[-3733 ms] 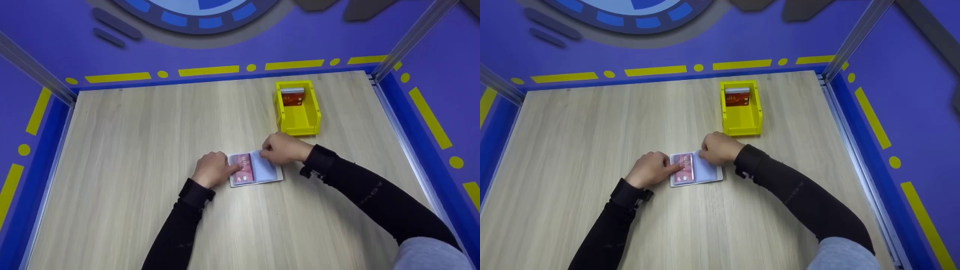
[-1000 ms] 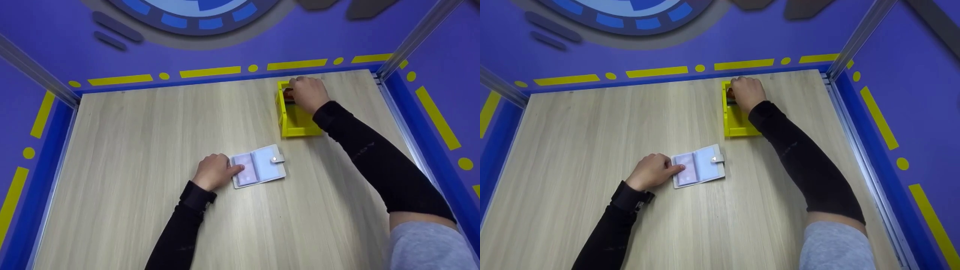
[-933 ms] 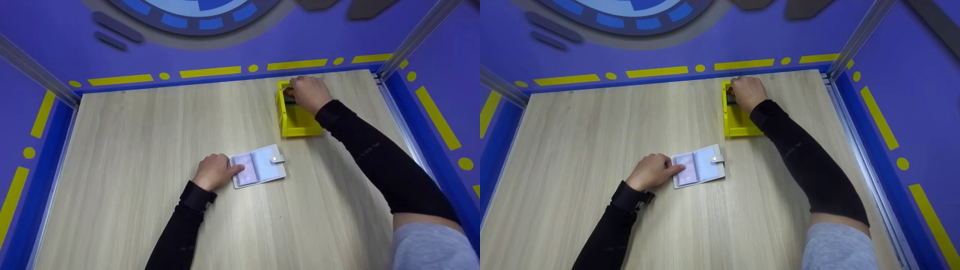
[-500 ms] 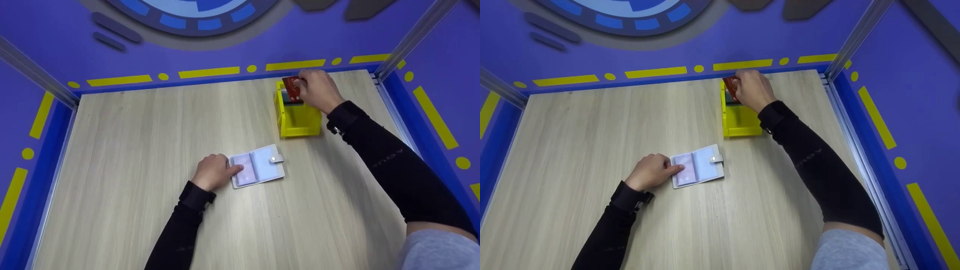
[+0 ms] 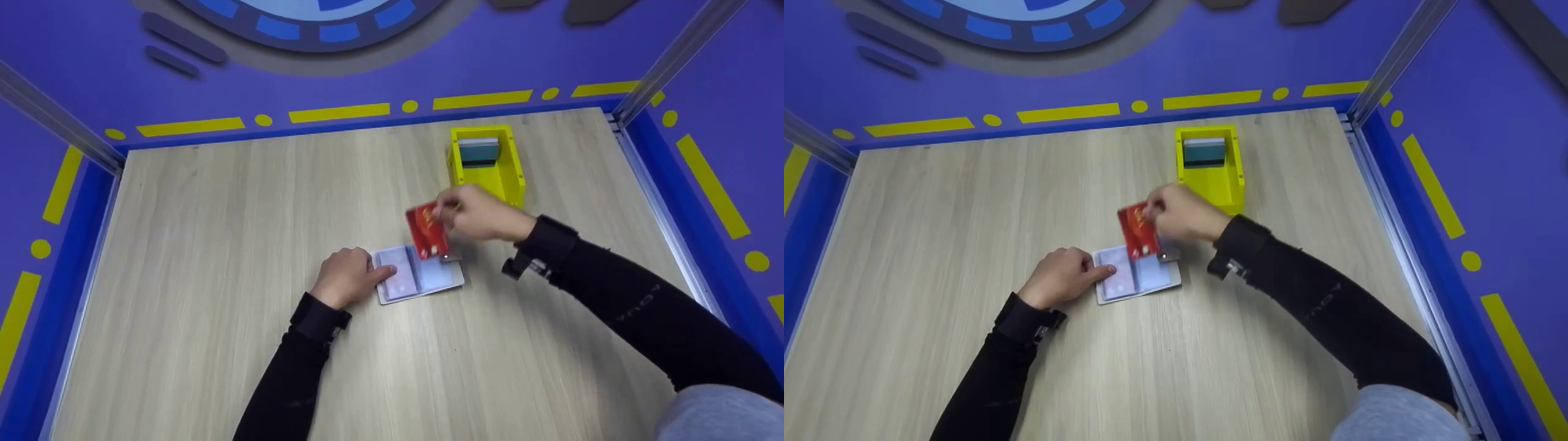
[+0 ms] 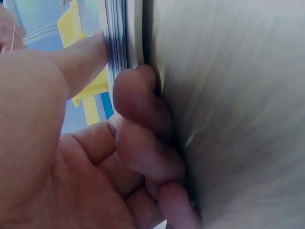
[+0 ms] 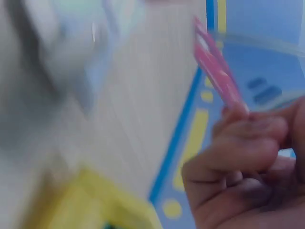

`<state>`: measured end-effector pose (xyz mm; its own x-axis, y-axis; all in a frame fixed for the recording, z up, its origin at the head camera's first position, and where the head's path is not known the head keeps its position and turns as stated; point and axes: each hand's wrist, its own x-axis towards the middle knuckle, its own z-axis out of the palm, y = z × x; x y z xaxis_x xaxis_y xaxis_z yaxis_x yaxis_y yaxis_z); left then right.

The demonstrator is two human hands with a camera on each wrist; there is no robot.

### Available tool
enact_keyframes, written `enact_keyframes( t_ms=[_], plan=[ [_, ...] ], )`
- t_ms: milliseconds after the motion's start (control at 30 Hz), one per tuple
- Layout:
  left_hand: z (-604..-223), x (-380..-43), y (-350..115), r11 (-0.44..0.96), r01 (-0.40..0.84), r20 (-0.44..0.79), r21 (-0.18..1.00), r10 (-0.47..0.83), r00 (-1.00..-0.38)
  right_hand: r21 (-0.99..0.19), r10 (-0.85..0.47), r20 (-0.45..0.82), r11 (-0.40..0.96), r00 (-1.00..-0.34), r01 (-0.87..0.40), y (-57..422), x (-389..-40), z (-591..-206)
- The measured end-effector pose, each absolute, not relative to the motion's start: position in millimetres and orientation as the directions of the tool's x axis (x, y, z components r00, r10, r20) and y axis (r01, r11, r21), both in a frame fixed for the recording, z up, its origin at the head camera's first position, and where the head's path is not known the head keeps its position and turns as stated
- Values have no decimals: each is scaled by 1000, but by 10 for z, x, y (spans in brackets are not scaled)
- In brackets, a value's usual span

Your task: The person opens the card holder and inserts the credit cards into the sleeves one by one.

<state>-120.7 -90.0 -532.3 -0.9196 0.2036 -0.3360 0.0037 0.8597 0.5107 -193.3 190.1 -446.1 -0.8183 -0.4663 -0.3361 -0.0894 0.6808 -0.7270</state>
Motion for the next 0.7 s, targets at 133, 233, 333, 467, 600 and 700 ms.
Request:
enact_keyframes(
  t_ms=[133, 233, 333, 467, 600, 700],
  plan=[
    [-5342, -1201, -905, 861, 1, -336, 508, 199, -920, -693, -508, -475, 719, -719, -51, 1770, -1824, -4675],
    [-5340, -1195, -898, 862, 11, -327, 507, 204, -923, -633, -466, -542, 774, -699, -25, 1734, -1788, -4838],
    [-5324, -1193, -890, 863, 10, -329, 505, 204, -922, -588, -419, -568, 809, -709, -7, 1732, -1773, -4975],
    [-5300, -1203, -886, 867, 1, -340, 498, 195, -920, -618, -412, -582, 784, -701, 52, 1733, -1765, -5091],
    [-5298, -1211, -887, 868, -8, -350, 496, 191, -917, -664, -427, -574, 742, -699, 92, 1712, -1758, -5134],
    [-5300, -1209, -890, 868, -11, -358, 497, 193, -913, -658, -423, -557, 750, -715, 68, 1688, -1750, -5122]
  ],
)
